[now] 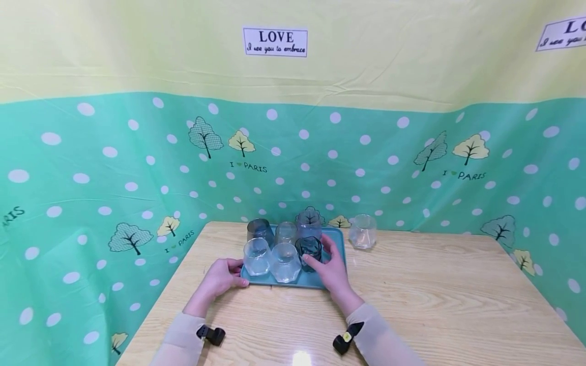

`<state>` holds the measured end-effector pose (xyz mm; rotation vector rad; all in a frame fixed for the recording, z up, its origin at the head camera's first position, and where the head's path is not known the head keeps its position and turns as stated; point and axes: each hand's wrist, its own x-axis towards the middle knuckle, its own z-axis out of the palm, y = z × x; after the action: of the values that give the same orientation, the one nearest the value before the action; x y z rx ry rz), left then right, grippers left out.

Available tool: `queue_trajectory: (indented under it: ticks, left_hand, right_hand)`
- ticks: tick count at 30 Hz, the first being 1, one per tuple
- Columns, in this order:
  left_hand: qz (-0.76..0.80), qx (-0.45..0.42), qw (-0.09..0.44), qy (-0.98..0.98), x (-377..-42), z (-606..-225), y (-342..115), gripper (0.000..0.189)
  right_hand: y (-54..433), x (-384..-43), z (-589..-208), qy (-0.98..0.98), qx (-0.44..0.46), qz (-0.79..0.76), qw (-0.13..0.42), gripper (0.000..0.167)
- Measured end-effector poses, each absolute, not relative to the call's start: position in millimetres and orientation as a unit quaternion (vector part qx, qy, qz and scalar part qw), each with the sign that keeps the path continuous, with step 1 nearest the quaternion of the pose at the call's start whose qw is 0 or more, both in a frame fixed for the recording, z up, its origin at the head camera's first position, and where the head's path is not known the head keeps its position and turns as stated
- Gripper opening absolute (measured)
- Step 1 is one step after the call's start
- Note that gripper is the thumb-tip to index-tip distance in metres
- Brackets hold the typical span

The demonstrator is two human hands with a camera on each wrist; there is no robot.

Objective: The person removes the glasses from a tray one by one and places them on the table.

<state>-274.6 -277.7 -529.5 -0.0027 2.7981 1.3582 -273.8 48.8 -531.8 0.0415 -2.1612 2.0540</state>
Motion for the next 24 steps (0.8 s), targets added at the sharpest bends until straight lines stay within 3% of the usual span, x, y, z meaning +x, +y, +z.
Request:
queue_trajectory:
  ticks: [7, 24]
  left_hand:
    - [0.438, -0.003, 0.016, 0.899, -273.6, -528.5, -277.4, 0.068]
    - [0.433, 0.01, 0.012, 0.901, -274.0, -528.2, -277.5, 0.069]
  right_hand:
    - [49.8, -274.6, -535.0, -0.722, 0.021, 0.688, 0.061, 0.089]
    - [51.0, -276.2, -537.5, -0.715, 0.02, 0.697, 0.045, 0.086]
